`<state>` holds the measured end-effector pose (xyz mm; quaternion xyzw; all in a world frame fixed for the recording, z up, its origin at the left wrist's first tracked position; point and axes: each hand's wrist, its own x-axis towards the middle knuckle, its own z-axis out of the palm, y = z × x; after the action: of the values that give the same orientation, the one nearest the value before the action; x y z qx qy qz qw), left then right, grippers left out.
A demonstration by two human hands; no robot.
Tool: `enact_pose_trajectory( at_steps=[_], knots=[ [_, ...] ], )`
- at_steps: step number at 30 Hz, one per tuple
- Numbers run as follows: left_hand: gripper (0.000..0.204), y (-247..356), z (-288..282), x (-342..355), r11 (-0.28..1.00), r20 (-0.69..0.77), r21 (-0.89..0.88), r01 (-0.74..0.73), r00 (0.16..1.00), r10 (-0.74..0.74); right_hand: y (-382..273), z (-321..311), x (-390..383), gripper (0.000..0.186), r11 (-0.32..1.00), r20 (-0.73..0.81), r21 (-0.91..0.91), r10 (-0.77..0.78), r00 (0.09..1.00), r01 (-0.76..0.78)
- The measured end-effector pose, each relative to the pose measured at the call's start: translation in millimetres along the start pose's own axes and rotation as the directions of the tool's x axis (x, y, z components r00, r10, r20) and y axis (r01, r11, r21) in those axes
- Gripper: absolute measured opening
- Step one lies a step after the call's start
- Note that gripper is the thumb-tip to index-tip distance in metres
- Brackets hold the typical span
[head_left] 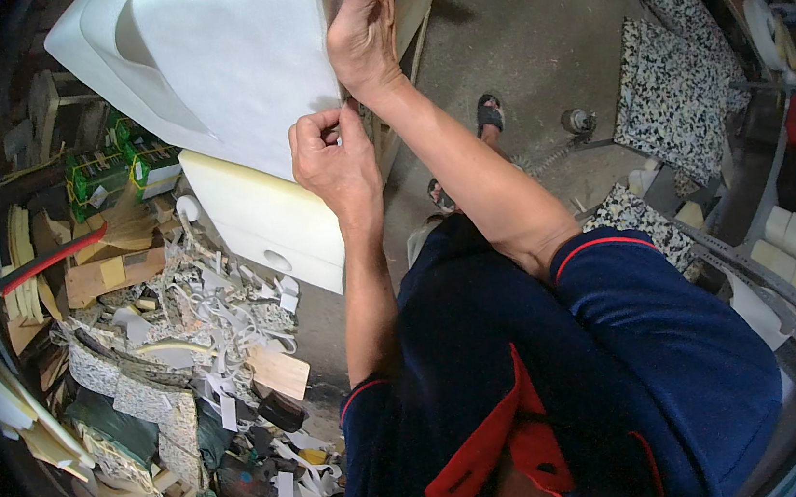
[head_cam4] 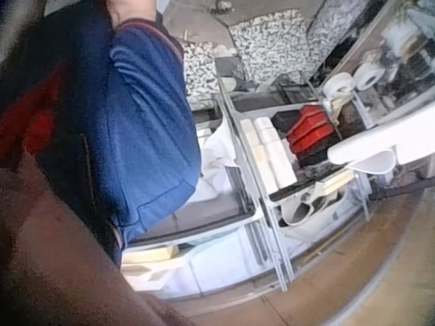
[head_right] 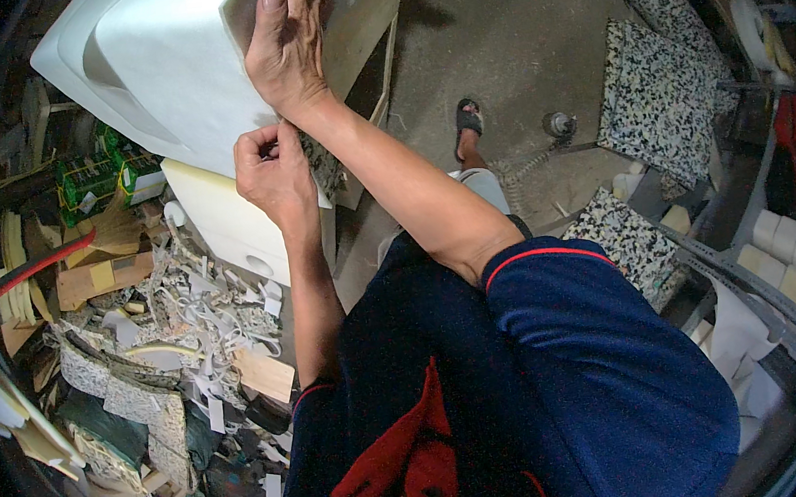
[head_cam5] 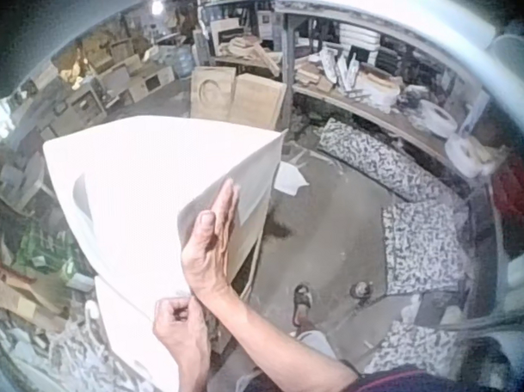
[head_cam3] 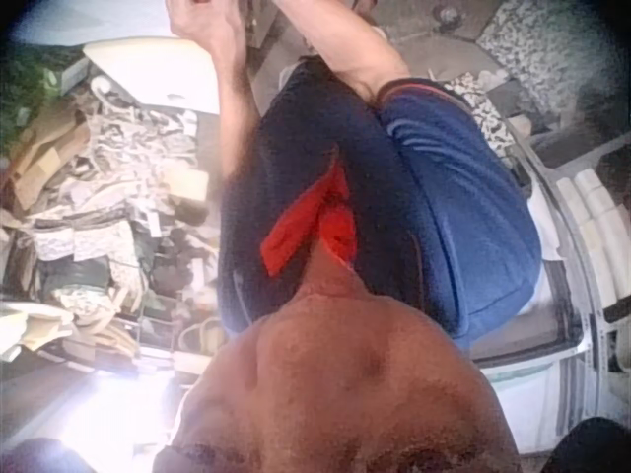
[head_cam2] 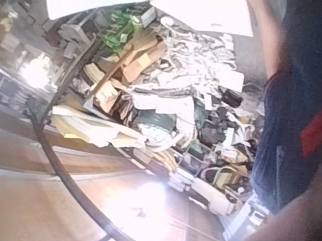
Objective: The person moves through a cluttered workshop, picks up a spray gun, and sprays a white sheet of material. Then the person lays the sheet onto a curved white object and smooths it down by hand to conform to the surface.
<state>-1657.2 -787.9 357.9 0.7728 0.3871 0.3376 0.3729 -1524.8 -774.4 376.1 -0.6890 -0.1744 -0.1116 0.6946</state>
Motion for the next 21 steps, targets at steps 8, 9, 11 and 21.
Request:
enact_pose_trajectory(
  at_steps=[8,9,11,21],
  knots=[
    [0.016,-11,-1,6,0.998,0.017,0.063,-0.026,1.0,0.025,4,4,-16,0.073,1.0,0.063,0.012,-0.023,0.998,0.022],
    [0.016,-13,-1,6,0.998,0.017,0.048,-0.032,0.999,0.031,5,4,-17,0.074,0.999,0.051,0.015,-0.036,0.998,0.036],
    [0.017,-17,-3,6,0.999,0.029,0.037,-0.037,0.999,0.036,5,3,-19,0.076,1.0,0.061,0.015,-0.001,0.998,0.001],
    [0.013,13,-43,75,0.893,0.04,-0.009,-0.45,0.892,0.45,-20,5,-26,0.105,0.993,0.068,0.071,0.084,0.994,-0.089]
  ],
)
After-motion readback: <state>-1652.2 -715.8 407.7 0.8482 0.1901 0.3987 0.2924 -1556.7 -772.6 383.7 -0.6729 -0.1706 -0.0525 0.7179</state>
